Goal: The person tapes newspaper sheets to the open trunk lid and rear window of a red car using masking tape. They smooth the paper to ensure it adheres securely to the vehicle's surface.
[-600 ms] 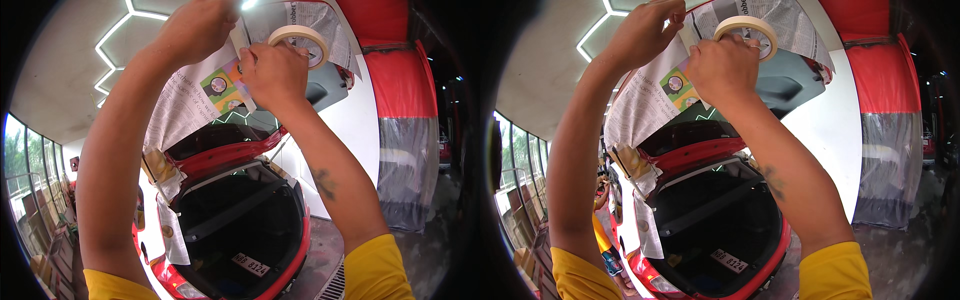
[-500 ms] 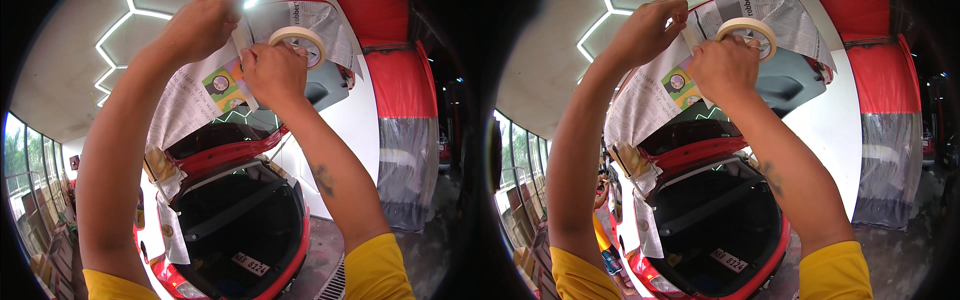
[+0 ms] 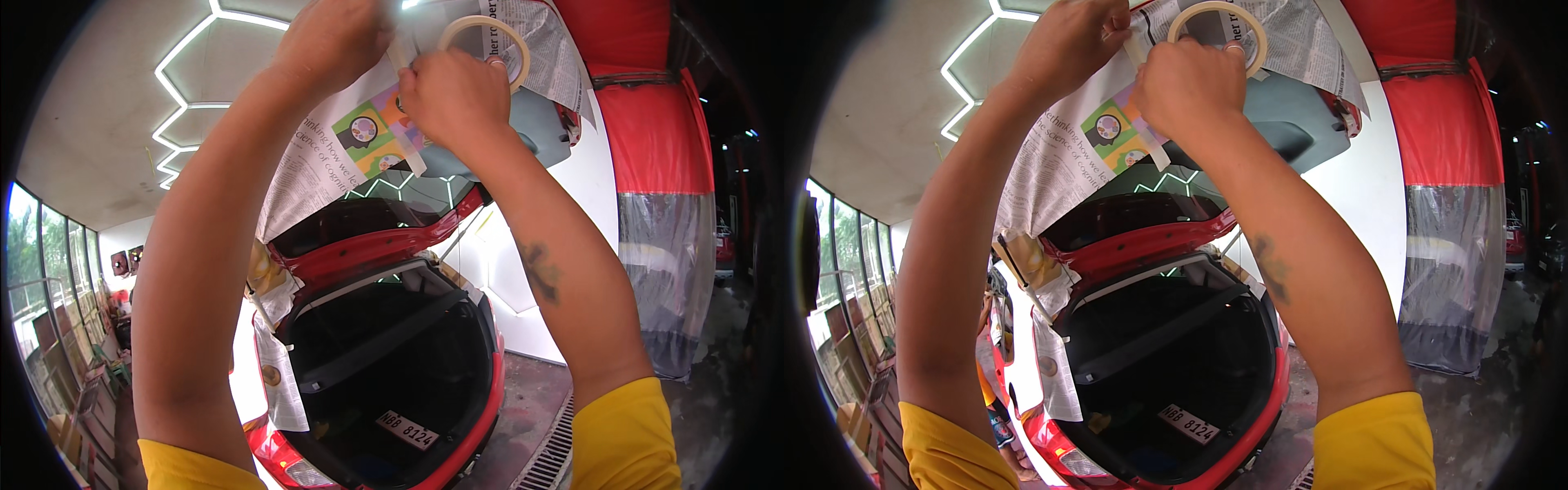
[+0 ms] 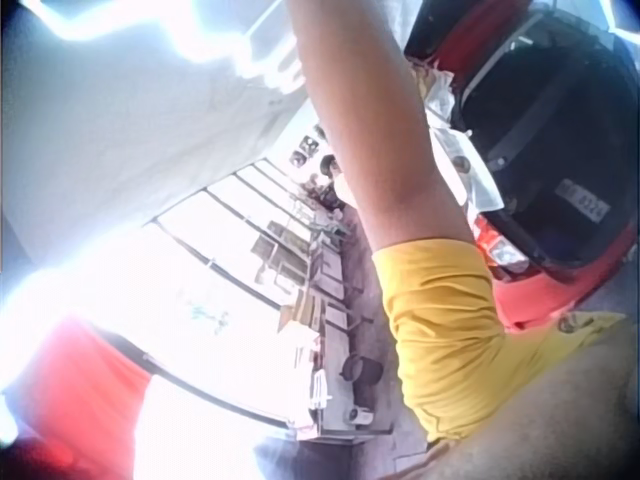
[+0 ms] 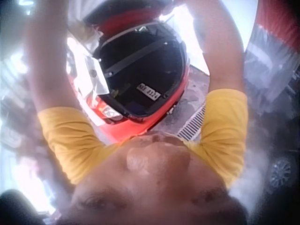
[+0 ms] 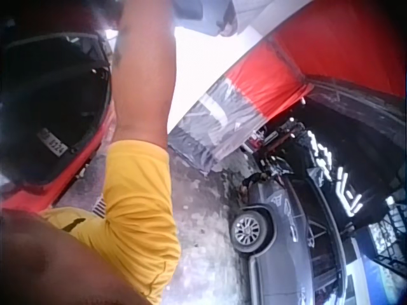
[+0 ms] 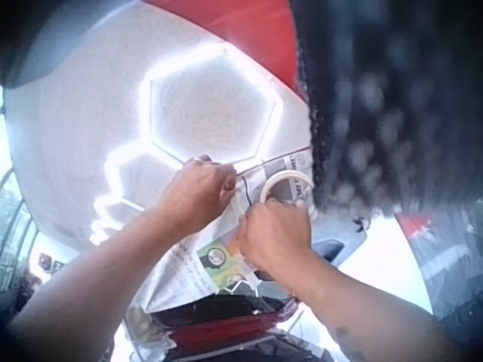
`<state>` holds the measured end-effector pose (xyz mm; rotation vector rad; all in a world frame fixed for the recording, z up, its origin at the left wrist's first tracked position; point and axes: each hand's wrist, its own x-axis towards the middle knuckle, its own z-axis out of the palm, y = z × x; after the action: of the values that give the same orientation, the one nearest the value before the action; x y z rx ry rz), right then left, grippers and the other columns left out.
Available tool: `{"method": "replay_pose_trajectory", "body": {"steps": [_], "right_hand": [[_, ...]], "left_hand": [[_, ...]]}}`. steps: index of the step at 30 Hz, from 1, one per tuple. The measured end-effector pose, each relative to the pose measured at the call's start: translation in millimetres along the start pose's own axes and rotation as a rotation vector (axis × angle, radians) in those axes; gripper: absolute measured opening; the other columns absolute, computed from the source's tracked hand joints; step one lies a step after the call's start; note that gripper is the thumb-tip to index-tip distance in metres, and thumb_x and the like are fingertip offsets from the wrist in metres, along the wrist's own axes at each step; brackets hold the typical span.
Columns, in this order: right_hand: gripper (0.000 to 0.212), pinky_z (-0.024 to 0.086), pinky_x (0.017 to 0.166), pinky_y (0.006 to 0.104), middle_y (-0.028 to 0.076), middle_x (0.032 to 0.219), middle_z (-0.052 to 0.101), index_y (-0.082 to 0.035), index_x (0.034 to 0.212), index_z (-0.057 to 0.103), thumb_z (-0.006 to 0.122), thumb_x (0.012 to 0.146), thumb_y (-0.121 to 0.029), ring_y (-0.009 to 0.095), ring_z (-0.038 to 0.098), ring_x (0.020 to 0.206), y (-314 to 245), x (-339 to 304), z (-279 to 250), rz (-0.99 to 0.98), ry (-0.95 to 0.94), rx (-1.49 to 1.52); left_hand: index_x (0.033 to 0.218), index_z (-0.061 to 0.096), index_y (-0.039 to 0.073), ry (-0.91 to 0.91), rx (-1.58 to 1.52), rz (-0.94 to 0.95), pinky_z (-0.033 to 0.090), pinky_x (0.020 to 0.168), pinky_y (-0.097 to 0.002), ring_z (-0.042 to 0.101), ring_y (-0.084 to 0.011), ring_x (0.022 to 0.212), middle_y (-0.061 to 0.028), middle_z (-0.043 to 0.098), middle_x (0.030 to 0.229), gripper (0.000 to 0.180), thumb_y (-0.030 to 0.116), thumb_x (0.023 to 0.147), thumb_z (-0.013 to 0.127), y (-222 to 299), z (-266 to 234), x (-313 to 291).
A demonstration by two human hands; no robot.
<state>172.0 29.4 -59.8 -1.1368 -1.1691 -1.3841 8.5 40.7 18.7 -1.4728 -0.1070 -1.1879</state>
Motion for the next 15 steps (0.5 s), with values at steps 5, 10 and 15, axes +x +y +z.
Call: {"method": "replay_pose_trajectory", "body": {"steps": [5, 10, 15], "right_hand": [[0.02, 0.048, 0.101, 0.0515, 0.012, 0.093, 0.078, -0.011, 0.09, 0.083, 0.073, 0.09, -0.028, 0.031, 0.077, 0.088, 0, 3, 7, -0.039, 0.022, -0.085], [0.024, 0.05, 0.098, 0.0497, 0.011, 0.092, 0.078, -0.013, 0.091, 0.082, 0.079, 0.088, -0.037, 0.029, 0.077, 0.09, 10, 0, 9, -0.061, 0.023, -0.052], [0.026, 0.049, 0.098, 0.0496, 0.009, 0.09, 0.077, -0.014, 0.102, 0.079, 0.079, 0.09, -0.038, 0.029, 0.076, 0.09, 15, -2, -8, -0.034, -0.103, 0.03]], "left_hand": [[0.078, 0.069, 0.005, 0.018, 0.119, -0.111, 0.054, 0.085, -0.0531, 0.067, -0.0458, 0.09, -0.0208, 0.071, 0.079, 0.01, 0.014, 0.082, 0.071, 10, -4, 1], [0.09, 0.068, 0.0, 0.089, 0.111, -0.247, 0.053, 0.085, -0.0555, 0.068, -0.0456, 0.099, -0.0259, 0.072, 0.094, 0.031, 0.016, 0.073, 0.087, 13, -13, 8], [0.104, 0.069, -0.001, -0.109, -0.269, -0.658, 0.056, 0.086, -0.0448, 0.071, -0.0334, 0.099, -0.0198, 0.074, 0.101, 0.045, 0.019, 0.072, 0.094, 9, -32, 19]]}}
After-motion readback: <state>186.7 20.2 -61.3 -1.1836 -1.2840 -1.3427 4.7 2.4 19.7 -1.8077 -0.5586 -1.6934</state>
